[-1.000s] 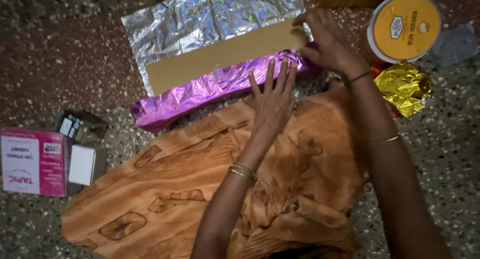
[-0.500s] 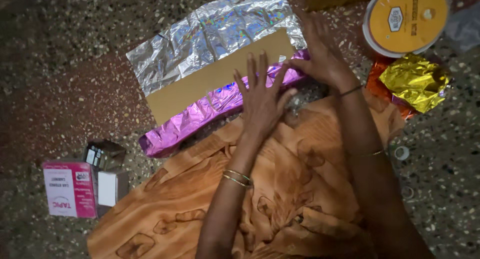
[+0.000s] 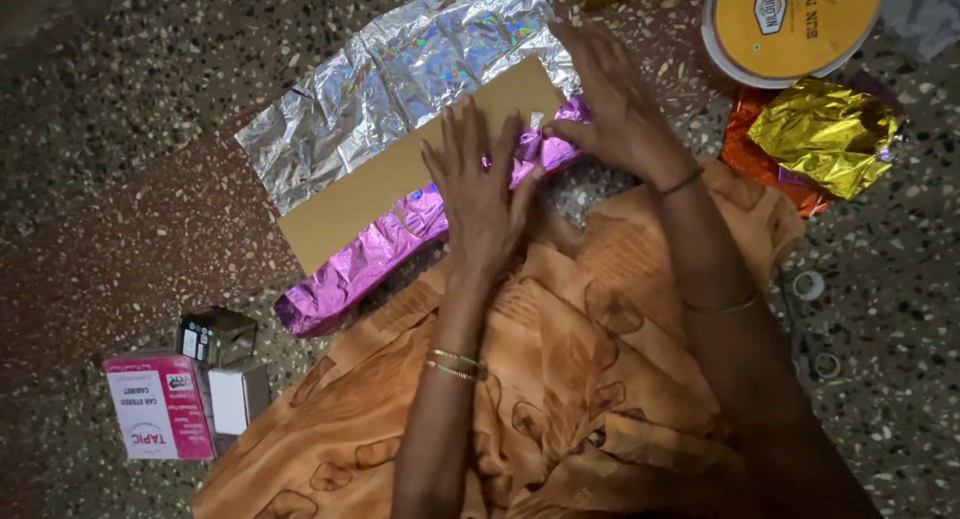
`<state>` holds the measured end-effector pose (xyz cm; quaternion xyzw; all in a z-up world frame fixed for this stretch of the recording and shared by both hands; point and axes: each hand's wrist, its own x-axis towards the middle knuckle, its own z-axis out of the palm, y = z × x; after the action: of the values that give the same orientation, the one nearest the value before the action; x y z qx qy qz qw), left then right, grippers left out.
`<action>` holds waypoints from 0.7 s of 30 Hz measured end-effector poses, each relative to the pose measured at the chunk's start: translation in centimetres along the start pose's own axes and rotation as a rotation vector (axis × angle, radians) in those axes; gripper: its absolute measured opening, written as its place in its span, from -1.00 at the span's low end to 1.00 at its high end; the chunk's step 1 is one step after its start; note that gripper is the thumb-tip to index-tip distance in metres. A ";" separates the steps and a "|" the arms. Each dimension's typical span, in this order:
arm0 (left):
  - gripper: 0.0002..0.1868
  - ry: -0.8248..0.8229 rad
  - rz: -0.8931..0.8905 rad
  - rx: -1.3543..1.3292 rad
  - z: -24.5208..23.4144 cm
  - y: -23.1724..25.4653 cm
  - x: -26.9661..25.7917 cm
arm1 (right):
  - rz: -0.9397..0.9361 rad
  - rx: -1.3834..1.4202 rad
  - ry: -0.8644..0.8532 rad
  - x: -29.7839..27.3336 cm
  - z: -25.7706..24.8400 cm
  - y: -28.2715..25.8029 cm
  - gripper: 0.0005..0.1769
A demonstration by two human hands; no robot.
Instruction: The person wraps a rectangular box with purple metallic paper. They fold the paper around the box, smooth the edges, and secure the paper with tape. The person adjusts the paper and box multiple times to ensure a neat wrap.
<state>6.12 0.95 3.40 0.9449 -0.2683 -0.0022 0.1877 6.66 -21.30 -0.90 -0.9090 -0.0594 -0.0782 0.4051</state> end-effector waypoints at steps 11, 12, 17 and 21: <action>-0.29 0.011 0.042 -0.017 2.1 1.2 -6.0 | -0.092 -0.087 0.145 -1.6 -0.9 -1.1 -0.58; -0.27 -0.009 0.046 -0.006 2.3 1.2 -6.2 | -0.123 -0.152 0.137 -2.2 -0.5 -1.8 -0.50; -0.15 -0.038 0.019 -0.015 3.2 0.9 -6.3 | -0.138 -0.251 0.103 -4.0 1.1 -3.3 -0.34; -0.12 -0.014 0.041 0.005 3.1 0.7 -6.3 | -0.091 -0.270 0.111 -3.2 1.5 -3.1 -0.23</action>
<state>0.04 2.44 0.14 0.9396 -0.2889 -0.0045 0.1836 3.09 -18.26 -0.21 -0.9458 -0.0670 -0.1538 0.2779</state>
